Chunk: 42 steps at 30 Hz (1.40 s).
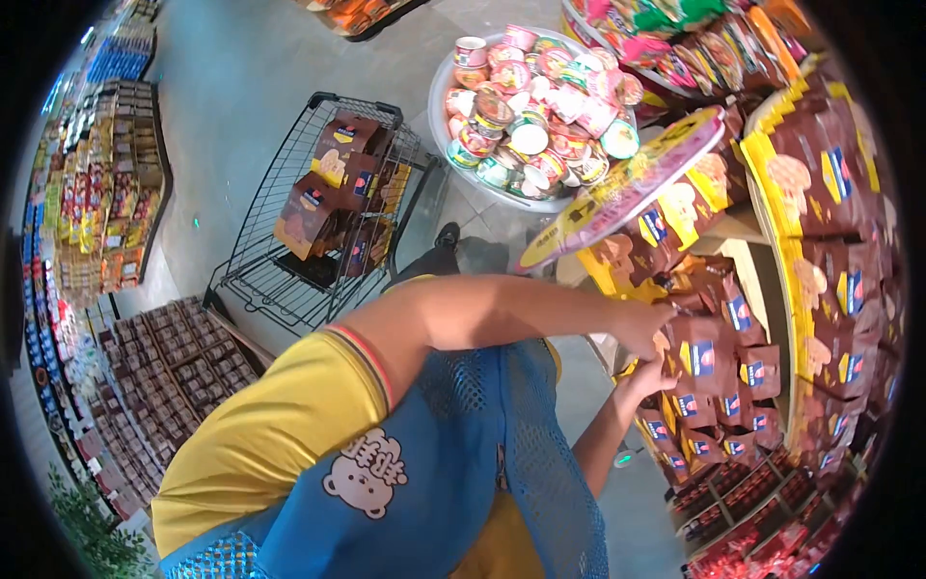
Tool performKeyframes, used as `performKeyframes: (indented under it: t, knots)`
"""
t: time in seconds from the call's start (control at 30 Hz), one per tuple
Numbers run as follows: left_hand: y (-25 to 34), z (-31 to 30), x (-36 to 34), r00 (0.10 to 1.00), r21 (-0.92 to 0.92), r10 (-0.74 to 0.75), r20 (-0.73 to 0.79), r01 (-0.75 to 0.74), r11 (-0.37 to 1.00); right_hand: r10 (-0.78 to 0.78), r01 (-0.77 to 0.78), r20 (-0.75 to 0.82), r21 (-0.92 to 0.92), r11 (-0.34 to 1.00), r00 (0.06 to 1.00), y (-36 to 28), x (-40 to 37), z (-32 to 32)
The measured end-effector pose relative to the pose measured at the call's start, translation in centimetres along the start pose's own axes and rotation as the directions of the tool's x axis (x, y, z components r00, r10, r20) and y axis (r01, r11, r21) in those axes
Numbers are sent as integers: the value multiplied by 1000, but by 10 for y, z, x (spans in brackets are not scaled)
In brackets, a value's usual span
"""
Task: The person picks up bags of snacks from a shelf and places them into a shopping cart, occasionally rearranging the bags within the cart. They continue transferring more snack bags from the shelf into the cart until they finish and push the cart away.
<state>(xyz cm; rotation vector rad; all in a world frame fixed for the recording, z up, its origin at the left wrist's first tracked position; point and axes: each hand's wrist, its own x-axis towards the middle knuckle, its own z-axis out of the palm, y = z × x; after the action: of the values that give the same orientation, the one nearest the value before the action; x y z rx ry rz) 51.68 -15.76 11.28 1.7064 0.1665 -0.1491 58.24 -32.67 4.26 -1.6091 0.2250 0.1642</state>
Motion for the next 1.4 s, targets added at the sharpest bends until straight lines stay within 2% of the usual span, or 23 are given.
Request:
performKeyframes:
  t: [0.07, 0.13, 0.2, 0.23, 0.27, 0.33, 0.37, 0.4, 0.47, 0.53, 0.57, 0.6, 0.63, 0.67, 0.73, 0.77, 0.83, 0.93, 1.0, 1.07, 1.2, 1.27, 1.4]
  knots:
    - [4, 4, -28, 974, 82, 200, -104, -192, 978, -141, 155, 242, -39, 987, 960, -48, -79, 23]
    - [58, -44, -111, 972, 19, 226, -63, -225, 974, -48, 55, 319, -12, 998, 946, -54, -99, 17]
    - [77, -81, -180, 973, 234, 201, -113, -171, 957, -94, 94, 180, 11, 996, 979, -98, -173, 69]
    - [87, -105, -212, 972, 232, 200, -121, -168, 958, -95, 87, 259, 46, 995, 961, -109, -195, 82]
    - [89, -127, -243, 972, 223, 197, -128, -165, 961, -85, 88, 123, -22, 996, 989, -99, -190, 84]
    - [67, -157, -303, 909, 119, 260, -325, -233, 965, -170, 183, 334, -7, 983, 927, -106, -208, 113]
    - [59, -174, -335, 881, 159, 242, -407, -193, 968, -185, 223, 358, -66, 973, 915, -124, -249, 150]
    - [52, -193, -366, 843, 197, 228, -488, -148, 969, -198, 303, 487, -145, 942, 850, -122, -257, 168]
    - [38, -225, -428, 647, 156, 202, -736, -128, 979, -110, 437, 725, -280, 854, 680, -129, -301, 223]
    - [14, -250, -481, 506, 129, 91, -858, 41, 991, 46, 461, 884, -286, 840, 465, -107, -332, 273]
    - [-3, -261, -504, 441, 73, -20, -897, 191, 979, 9, 473, 956, -153, 868, 293, -82, -340, 294]
    - [-22, -271, -526, 358, 5, -122, -926, 334, 943, 79, 446, 956, -203, 872, 282, -68, -365, 323]
    - [-38, -281, -545, 302, -5, -141, -943, 410, 912, 308, 513, 915, -401, 759, 261, -64, -385, 349]
    - [-58, -292, -563, 245, -17, -154, -957, 482, 876, 342, 496, 925, -378, 782, 165, -31, -392, 368]
    - [-128, -305, -591, 149, -164, -264, -953, 479, 862, 379, 459, 923, -368, 809, 73, 12, -426, 404]
    - [-150, -315, -600, 149, -165, -263, -953, 471, 867, 494, 435, 868, -460, 774, 39, 37, -435, 420]
    - [-177, -329, -615, 146, -121, -315, -938, 713, 690, 559, 468, 828, -507, 723, 34, 59, -459, 444]
    - [-197, -342, -622, 136, -93, -309, -941, 776, 624, 638, 472, 770, -566, 676, 10, 101, -477, 471]
    - [-224, -350, -627, 148, -121, -371, -917, 782, 611, 665, 448, 746, -594, 668, -2, 125, -484, 482]
    - [-248, -355, -626, 154, -90, -322, -934, 771, 631, 732, 406, 679, -683, 606, 49, 136, -492, 491]
    - [-291, -363, -628, 115, -59, -213, -970, 743, 667, 765, 334, 643, -728, 599, 30, 154, -509, 506]
    - [-303, -370, -631, 106, -105, -271, -957, 744, 660, 794, 378, 606, -723, 578, -54, 165, -515, 512]
    - [-318, -376, -637, 46, -191, -332, -942, 739, 646, 825, 374, 555, -746, 551, -106, 181, -526, 518]
